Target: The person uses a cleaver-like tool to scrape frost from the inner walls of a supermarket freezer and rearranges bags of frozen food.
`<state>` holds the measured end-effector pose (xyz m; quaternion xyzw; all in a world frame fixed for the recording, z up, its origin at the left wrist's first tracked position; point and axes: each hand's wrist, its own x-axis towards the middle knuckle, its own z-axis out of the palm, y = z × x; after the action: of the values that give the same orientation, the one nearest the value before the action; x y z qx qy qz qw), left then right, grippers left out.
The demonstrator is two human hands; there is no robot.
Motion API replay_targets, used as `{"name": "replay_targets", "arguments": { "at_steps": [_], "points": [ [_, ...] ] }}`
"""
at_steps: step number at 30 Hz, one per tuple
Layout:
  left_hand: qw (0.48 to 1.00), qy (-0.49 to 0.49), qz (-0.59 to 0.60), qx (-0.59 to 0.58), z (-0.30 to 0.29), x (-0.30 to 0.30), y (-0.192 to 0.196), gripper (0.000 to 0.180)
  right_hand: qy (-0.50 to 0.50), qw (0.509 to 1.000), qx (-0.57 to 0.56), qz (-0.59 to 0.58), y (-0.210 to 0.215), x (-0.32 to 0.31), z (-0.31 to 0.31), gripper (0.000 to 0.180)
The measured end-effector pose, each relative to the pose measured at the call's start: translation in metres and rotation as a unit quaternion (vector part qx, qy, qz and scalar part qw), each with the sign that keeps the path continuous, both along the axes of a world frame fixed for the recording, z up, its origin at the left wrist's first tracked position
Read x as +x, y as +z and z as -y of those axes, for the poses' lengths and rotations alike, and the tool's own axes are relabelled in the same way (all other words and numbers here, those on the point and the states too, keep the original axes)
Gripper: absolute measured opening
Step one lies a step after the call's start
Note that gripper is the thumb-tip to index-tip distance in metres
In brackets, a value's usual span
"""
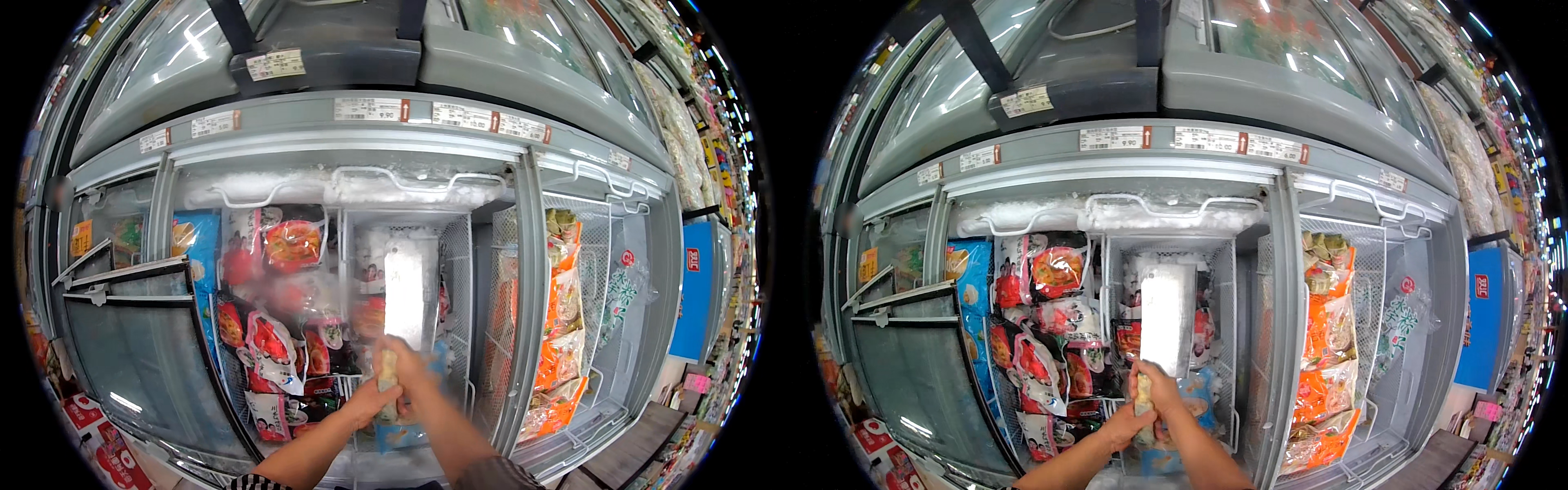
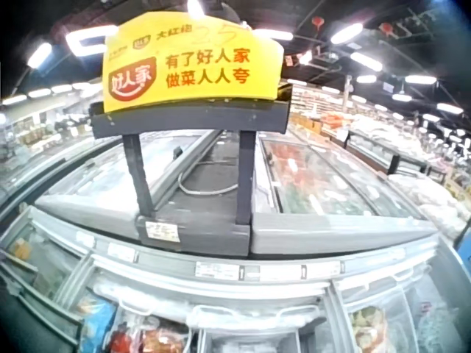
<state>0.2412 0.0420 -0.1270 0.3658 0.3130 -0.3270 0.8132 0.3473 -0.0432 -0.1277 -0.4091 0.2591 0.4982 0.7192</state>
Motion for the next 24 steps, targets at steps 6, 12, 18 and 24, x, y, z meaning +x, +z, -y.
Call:
{"name": "replay_targets", "arguments": {
  "at_steps": [6, 12, 18, 24],
  "points": [
    [0.996, 0.044, -0.002, 0.076, 0.004, -0.004, 0.001, 0.037, 0.009, 0.999, 0.021, -0.034, -0.022, -0.009, -0.012, 0.029],
    [0.981, 0.034, 0.031, 0.188, -0.005, 0.071, -0.018, 0.04, -0.034, 0.993, 0.108, 0.013, -0.021, 0.058, -0.027, 0.025],
    [0.981, 0.121, -0.002, 0.151, 0.007, 0.032, -0.001, 0.023, 0.002, 0.996, -0.044, -0.081, 0.0, 0.024, -0.027, 0.021],
    [0.971, 0.072, 0.082, 0.214, -0.003, 0.004, -0.019, 0.042, 0.09, 0.974, -0.127, 0.162, 0.007, 0.005, -0.03, 0.013]
  ]
}}
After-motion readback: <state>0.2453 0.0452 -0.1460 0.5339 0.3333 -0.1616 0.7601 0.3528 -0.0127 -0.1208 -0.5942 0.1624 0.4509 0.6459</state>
